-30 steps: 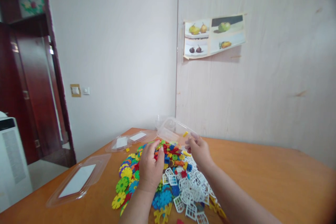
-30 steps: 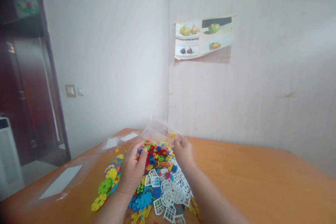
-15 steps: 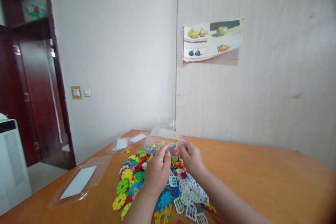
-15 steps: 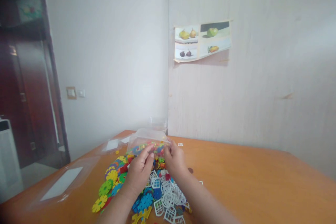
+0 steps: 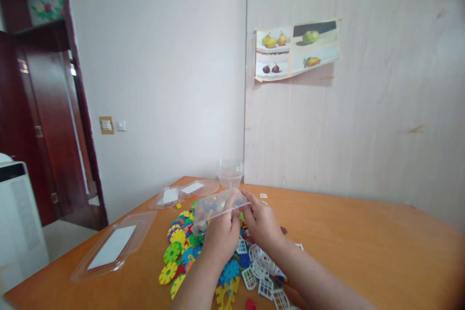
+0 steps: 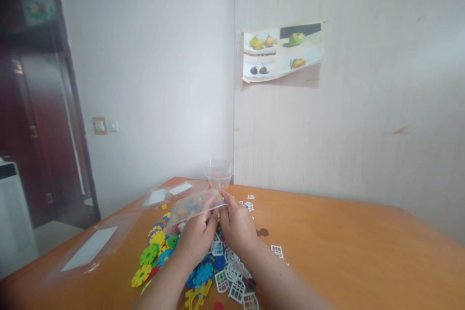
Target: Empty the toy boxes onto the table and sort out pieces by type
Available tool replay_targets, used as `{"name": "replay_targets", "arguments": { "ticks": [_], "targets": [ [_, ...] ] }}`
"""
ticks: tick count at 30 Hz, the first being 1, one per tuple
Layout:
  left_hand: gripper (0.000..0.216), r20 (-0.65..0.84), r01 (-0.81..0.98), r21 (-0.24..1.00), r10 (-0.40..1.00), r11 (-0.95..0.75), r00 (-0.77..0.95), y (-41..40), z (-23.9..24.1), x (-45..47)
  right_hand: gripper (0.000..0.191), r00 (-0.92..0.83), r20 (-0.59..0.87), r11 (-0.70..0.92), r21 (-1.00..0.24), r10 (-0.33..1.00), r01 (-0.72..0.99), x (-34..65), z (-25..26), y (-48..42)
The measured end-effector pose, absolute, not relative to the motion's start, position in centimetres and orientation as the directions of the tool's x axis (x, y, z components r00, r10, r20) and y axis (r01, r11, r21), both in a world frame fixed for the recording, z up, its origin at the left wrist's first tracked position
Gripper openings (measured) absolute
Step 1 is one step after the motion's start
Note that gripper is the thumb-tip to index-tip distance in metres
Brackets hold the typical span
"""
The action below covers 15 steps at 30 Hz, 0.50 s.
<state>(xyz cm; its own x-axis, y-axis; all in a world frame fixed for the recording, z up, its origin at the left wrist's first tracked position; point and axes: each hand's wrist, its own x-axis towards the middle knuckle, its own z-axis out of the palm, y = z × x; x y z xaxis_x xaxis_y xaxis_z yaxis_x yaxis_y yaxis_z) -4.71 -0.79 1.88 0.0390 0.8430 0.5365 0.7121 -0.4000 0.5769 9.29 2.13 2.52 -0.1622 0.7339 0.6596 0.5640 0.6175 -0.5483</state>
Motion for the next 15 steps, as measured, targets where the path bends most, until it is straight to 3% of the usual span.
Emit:
{"name": "replay_targets", "arguments": {
  "ticks": [11,15],
  "targets": [
    [0.039,0.584,0.606,0.661,0.81,-0.442,-0.046,-1.0,1.7,-4.4,0.043,-0.079,0.633,0.582,-0.648,0.771,0.492,9.9,2.7,2.8],
    [0.03,0.586,0.543,0.695,0.808,-0.47,-0.051,-1.3,1.9,-4.1,0.047,0.07,0.595,0.505,-0.733,0.801,0.455,11.0,2.3,4.5]
  ]
}}
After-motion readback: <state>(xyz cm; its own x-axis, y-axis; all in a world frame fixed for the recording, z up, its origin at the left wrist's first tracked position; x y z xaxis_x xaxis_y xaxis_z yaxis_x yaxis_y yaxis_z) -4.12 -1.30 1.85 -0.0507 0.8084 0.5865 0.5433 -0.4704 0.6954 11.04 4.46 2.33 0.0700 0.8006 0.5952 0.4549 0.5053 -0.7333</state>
